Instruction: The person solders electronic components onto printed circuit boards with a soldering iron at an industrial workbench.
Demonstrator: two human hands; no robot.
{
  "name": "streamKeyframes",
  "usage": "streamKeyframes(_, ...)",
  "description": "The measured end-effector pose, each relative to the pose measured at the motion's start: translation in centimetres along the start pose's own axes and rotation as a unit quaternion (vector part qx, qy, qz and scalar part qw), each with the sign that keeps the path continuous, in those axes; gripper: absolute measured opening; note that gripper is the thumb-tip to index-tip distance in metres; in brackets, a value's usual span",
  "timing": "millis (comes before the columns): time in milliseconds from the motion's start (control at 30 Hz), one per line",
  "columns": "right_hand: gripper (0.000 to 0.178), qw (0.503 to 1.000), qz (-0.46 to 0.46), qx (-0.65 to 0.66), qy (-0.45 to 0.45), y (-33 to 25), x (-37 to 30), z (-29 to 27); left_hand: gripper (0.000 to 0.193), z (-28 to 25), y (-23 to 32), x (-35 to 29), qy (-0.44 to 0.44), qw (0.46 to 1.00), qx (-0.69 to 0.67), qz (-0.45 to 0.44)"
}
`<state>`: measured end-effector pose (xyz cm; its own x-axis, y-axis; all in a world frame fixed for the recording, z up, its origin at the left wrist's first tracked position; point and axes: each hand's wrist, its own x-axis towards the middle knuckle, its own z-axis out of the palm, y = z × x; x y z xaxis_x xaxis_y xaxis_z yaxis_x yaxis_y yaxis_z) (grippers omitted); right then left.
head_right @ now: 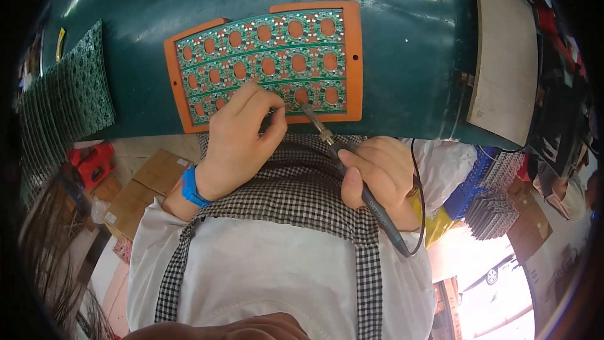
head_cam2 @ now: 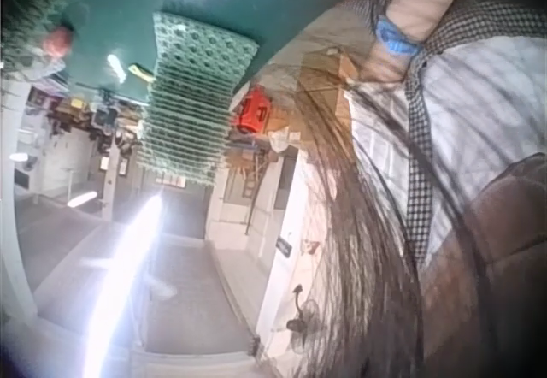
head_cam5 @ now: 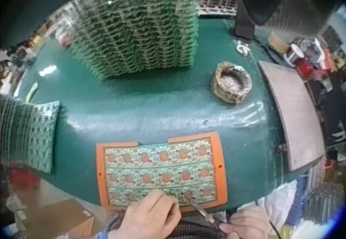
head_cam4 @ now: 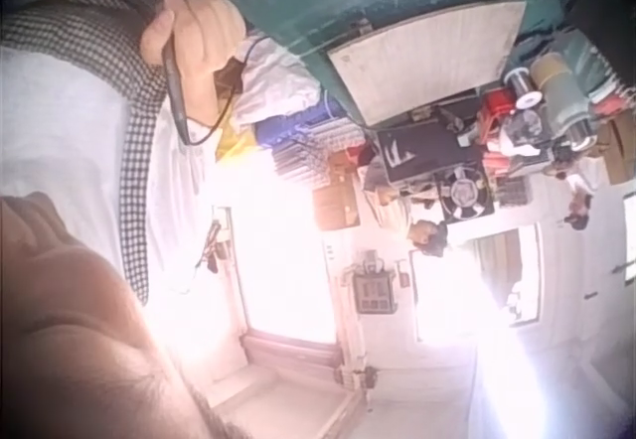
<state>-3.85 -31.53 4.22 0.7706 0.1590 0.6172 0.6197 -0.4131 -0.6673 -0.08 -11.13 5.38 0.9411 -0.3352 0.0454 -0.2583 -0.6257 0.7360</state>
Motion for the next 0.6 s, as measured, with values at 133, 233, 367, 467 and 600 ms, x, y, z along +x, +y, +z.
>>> streamKeyframes(133,0.008,0.999,0.021,-0.019,-0.040,-0.2,0.3,0.2,0.016,0.5,-0.3,-0.2,0.006,1.000,-0.003,0.012)
streamKeyframes(233,0.008,1.000,0.004,-0.005,-0.023,0.0,-0.2,0.6,0.015,0.5,-0.4,-0.3,0.003,1.000,0.010,0.016)
streamKeyframes(367,0.009,0.999,0.010,-0.016,-0.042,-0.3,-0.4,0.6,0.013,0.0,-0.3,-0.4,-0.013,0.996,0.081,0.025)
streamKeyframes(467,0.010,0.999,0.006,-0.031,-0.042,-0.3,-0.5,0.6,0.013,0.2,-0.5,-0.4,-0.005,0.998,0.060,0.025)
streamKeyframes(600,0.010,1.000,-0.002,0.002,0.000,0.0,-0.6,0.4,0.012,0.2,-0.3,-0.3,-0.003,0.999,0.033,0.010)
